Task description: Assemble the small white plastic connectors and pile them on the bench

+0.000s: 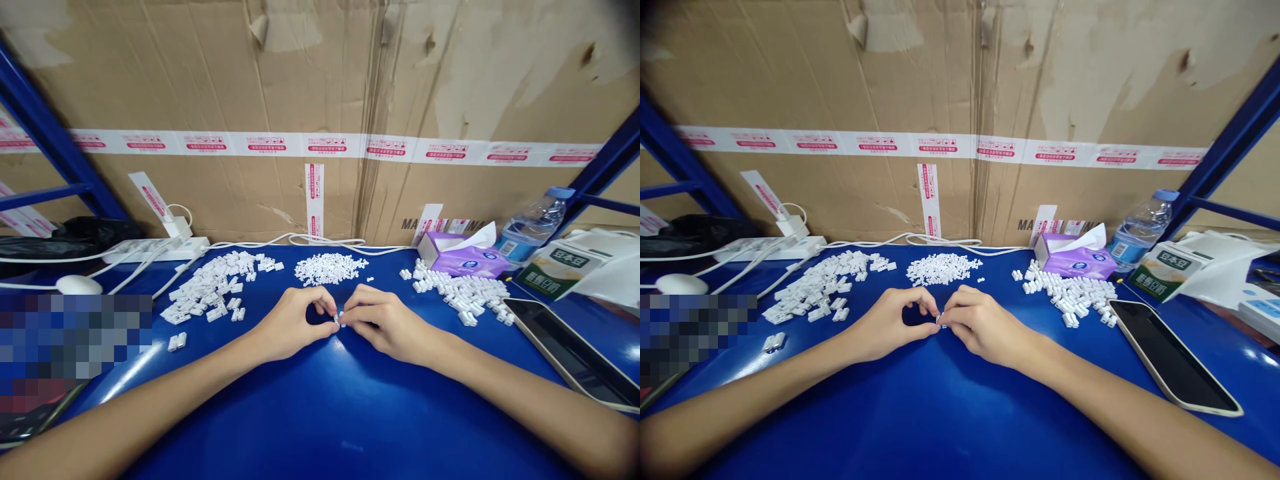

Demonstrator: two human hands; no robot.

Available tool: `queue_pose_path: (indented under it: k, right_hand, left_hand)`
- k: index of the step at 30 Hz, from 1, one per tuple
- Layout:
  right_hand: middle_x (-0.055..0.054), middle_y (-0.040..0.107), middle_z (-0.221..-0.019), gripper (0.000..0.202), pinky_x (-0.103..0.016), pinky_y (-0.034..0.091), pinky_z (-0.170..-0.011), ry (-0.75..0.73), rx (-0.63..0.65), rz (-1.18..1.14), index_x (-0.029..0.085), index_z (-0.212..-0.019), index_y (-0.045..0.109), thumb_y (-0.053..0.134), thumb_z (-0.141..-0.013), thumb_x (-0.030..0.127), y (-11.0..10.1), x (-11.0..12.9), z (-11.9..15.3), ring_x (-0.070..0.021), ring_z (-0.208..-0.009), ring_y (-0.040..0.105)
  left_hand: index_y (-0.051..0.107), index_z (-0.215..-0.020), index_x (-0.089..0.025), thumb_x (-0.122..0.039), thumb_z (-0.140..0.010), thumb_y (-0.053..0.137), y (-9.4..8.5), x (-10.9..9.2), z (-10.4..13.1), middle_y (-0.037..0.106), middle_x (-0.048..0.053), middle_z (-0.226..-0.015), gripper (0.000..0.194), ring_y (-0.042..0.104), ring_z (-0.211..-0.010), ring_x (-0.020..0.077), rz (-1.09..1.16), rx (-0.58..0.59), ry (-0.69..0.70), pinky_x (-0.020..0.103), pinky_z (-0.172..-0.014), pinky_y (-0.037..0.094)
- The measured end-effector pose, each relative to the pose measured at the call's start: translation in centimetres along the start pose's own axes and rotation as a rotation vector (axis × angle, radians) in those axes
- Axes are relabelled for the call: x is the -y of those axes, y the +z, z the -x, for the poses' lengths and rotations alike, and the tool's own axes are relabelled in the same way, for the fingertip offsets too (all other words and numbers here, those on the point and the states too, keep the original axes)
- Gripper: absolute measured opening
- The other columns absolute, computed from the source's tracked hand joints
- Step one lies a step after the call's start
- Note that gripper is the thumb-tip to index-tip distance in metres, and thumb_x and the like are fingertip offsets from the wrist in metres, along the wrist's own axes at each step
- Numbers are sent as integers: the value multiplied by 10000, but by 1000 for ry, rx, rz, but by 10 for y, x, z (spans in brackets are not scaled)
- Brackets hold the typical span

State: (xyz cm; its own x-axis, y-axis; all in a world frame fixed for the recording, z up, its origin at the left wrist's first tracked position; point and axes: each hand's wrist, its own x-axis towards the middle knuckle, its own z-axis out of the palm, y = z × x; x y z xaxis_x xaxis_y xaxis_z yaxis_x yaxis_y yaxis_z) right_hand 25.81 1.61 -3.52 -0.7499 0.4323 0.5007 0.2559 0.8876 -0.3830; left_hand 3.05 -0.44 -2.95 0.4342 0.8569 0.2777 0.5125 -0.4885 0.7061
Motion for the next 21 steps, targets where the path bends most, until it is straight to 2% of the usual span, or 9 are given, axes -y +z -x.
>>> queue_pose_path:
  k: [5, 12, 17, 21]
  right_hand:
    - [-81, 710, -983, 278, -377, 523, -790, -17, 25, 16, 191, -1060, 757, 531, -958, 64, 0, 1, 0, -210, -898, 605]
    - [-96, 687, -1076, 196, -405, 512, -866, -2, 32, 66, 193, -1112, 686, 641, -922, 176, -3, 4, -1, -228, -981, 604]
    - [-69, 712, -965, 81, -398, 493, -861, 60, 71, 43, 184, -1000, 665, 651, -921, 173, -2, 3, -2, -221, -925, 592]
    - [-61, 727, -949, 71, -382, 498, -853, 76, 47, -5, 197, -995, 681, 647, -936, 177, 0, 1, -1, -213, -919, 605]
  left_hand:
    - [705, -884, -221, -188, -799, 763, 0, 1, 0, 751, -20, -874, 108, 651, -819, 176, 4, 4, 10, 330, -800, 500]
    - [700, -862, -213, -212, -791, 772, 0, 1, -1, 734, -19, -840, 101, 652, -786, 175, -16, -14, 5, 323, -769, 497]
    - [709, -858, -214, -206, -802, 763, 1, -1, 0, 739, -19, -836, 78, 649, -794, 173, -10, -10, 6, 318, -769, 487]
    - [703, -853, -215, -195, -805, 747, 0, -1, 1, 733, -19, -830, 68, 648, -794, 172, -2, -19, 11, 314, -761, 490]
